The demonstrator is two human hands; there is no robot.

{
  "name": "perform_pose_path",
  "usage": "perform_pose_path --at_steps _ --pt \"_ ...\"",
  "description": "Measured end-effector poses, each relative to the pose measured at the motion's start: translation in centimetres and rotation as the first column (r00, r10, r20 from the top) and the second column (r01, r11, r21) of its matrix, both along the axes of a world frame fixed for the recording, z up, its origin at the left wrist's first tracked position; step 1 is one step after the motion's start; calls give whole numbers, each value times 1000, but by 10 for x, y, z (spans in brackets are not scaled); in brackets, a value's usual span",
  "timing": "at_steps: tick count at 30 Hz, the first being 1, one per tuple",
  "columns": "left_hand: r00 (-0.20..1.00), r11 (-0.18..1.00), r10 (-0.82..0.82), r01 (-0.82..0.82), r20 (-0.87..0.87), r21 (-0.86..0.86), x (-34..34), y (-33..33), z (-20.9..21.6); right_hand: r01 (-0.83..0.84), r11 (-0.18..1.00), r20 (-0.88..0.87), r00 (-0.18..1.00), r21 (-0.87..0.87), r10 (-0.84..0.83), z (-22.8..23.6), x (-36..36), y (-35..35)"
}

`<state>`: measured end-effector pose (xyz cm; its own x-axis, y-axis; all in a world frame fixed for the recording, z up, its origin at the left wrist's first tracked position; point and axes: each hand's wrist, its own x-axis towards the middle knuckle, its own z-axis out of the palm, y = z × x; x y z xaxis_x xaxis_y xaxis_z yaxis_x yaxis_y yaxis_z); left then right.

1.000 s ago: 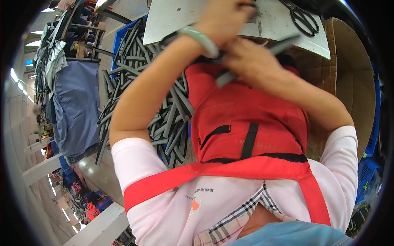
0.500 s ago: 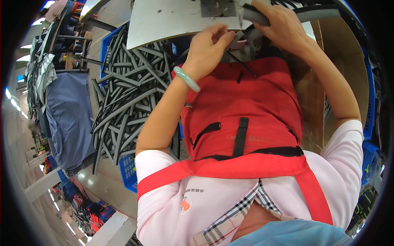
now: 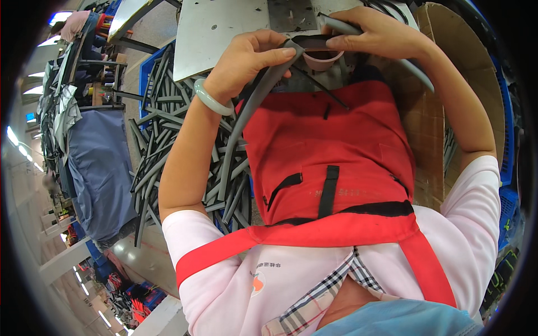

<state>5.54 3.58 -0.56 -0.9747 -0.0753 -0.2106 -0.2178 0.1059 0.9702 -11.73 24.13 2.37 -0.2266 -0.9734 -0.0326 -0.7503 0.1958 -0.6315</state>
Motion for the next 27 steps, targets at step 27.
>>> perform_pose_path --at_steps 27 --pt "949 898 73 -196 -307 -393 -36 -21 9 164 918 -504 794 -361 -340 -23 -5 -21"
